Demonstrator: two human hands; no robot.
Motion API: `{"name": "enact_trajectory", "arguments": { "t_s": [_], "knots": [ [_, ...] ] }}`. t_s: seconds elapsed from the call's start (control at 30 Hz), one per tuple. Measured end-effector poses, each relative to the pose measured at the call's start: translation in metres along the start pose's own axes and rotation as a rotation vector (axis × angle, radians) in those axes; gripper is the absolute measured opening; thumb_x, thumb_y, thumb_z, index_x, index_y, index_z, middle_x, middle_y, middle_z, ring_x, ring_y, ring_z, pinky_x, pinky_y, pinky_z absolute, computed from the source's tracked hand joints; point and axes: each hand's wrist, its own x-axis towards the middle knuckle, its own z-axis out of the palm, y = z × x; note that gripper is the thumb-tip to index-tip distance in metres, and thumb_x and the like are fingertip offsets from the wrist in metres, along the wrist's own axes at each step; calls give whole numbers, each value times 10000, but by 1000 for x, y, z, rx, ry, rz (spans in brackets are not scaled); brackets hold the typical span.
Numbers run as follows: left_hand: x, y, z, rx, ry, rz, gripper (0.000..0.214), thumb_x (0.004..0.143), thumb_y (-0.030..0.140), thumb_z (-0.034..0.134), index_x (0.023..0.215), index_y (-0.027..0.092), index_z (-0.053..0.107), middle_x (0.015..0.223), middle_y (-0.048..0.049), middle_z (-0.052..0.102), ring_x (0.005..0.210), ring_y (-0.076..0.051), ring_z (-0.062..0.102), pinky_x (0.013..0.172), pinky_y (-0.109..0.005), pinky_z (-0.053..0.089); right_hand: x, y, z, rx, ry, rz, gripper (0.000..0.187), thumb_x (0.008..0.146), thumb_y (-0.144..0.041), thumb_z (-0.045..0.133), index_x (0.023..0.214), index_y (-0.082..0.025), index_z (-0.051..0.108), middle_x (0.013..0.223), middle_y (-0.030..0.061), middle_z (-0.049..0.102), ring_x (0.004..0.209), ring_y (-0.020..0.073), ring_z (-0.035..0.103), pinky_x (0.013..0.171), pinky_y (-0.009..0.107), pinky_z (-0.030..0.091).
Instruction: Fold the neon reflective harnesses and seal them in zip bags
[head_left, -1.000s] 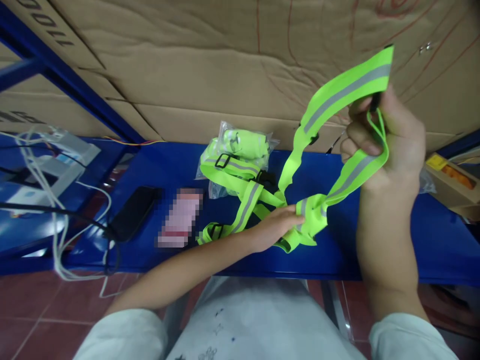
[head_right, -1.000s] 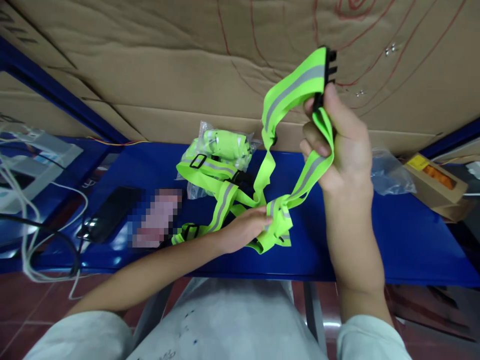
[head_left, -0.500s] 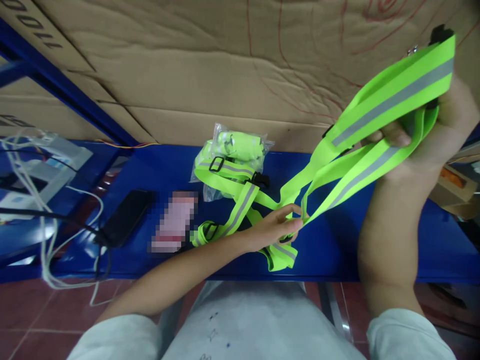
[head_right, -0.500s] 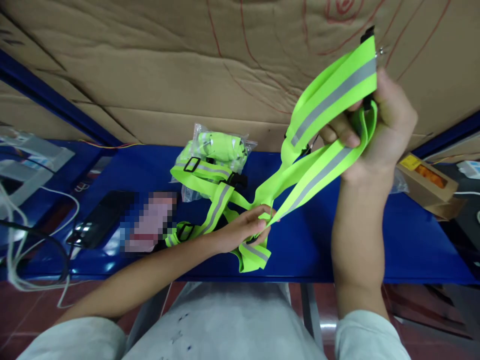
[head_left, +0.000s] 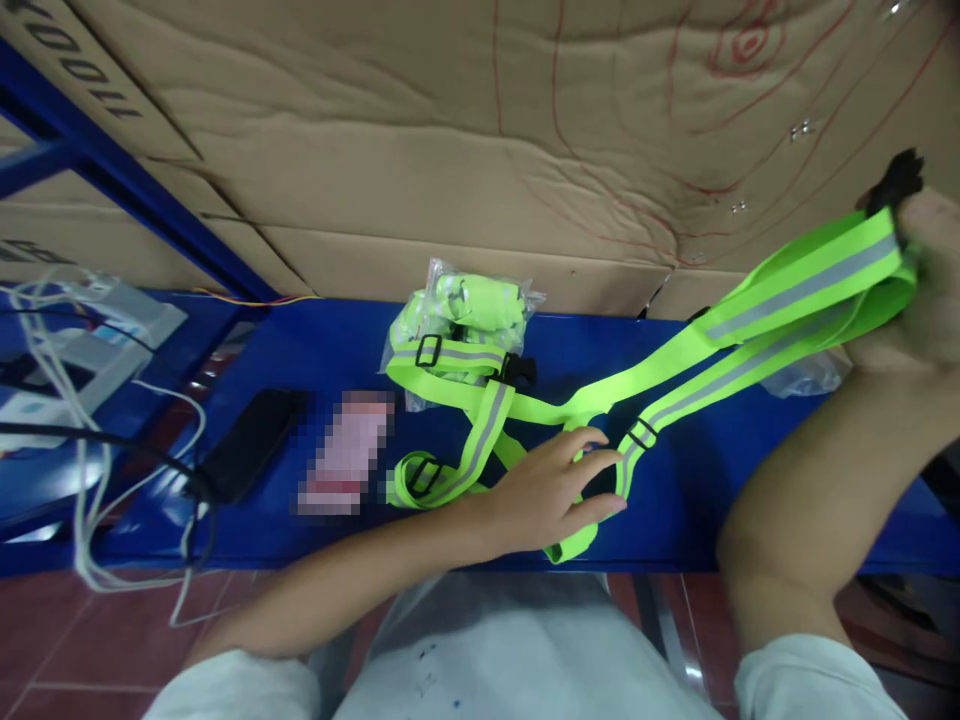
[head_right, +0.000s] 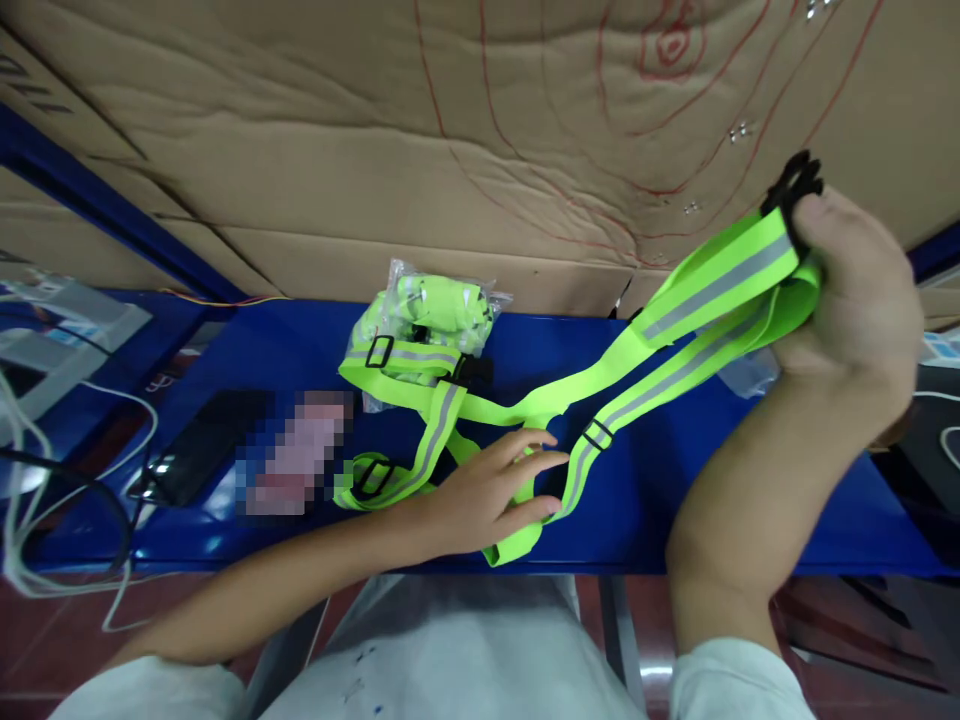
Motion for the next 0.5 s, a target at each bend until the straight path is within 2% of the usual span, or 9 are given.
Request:
{"name": "enact_trajectory", "arguments": {
  "t_s": [0.07, 0.1, 0.17, 0.23, 0.37, 0.5],
  "knots": [
    [-4, 0, -16, 314, 118, -26, 398, 1036, 470, 496, 1240, 186, 686, 1263, -155, 665, 1168, -303, 645, 1002, -488, 537, -3, 0, -6, 13, -28, -10, 230, 690, -282, 785, 849, -171, 661, 675, -2, 561, 429, 99, 458, 333, 251, 330],
    [-9, -3, -23, 474, 178, -90, 355, 1030, 422, 511, 1224, 185, 690, 1251, -165, 667, 1162, -332, 642, 979, -515, 533, -5, 0, -11, 5, -18, 2, 225, 698, -252, 796, 865, -184, 661, 667, -5, 575, 400, 112, 456, 311, 261, 325],
    [-21, -11, -32, 710, 267, -248, 396, 988, 381, 580, 1317, 172, 650, 1341, -215, 622, 1202, -393, 620, 946, -546, 528, -9, 3, -23, -24, 74, 46, 205, 721, -200, 780, 877, -225, 650, 723, 4, 625, 415, 132, 494, 297, 254, 339],
    [-37, -22, -36, 835, 252, -318, 505, 973, 336, 590, 1458, 200, 558, 1474, -233, 541, 1276, -434, 580, 972, -586, 508, -15, 9, -40, -61, 183, 76, 224, 706, -136, 761, 877, -243, 664, 794, 18, 659, 474, 124, 525, 312, 210, 341],
    [-63, -41, -44, 805, 293, -363, 528, 984, 276, 537, 1510, 255, 499, 1579, -223, 424, 1351, -434, 539, 1008, -590, 504, -31, 27, -79, -205, 300, 156, 310, 638, -80, 776, 888, -246, 699, 856, 33, 685, 532, 107, 545, 363, 174, 395],
    [-68, -54, -70, 608, 394, -430, 529, 976, 358, 556, 1479, 216, 478, 1519, -205, 448, 1405, -391, 501, 1087, -554, 498, -47, 53, -118, -302, 255, 298, 242, 682, -107, 756, 892, -211, 694, 767, 19, 657, 440, 109, 514, 313, 177, 364]
  ]
}}
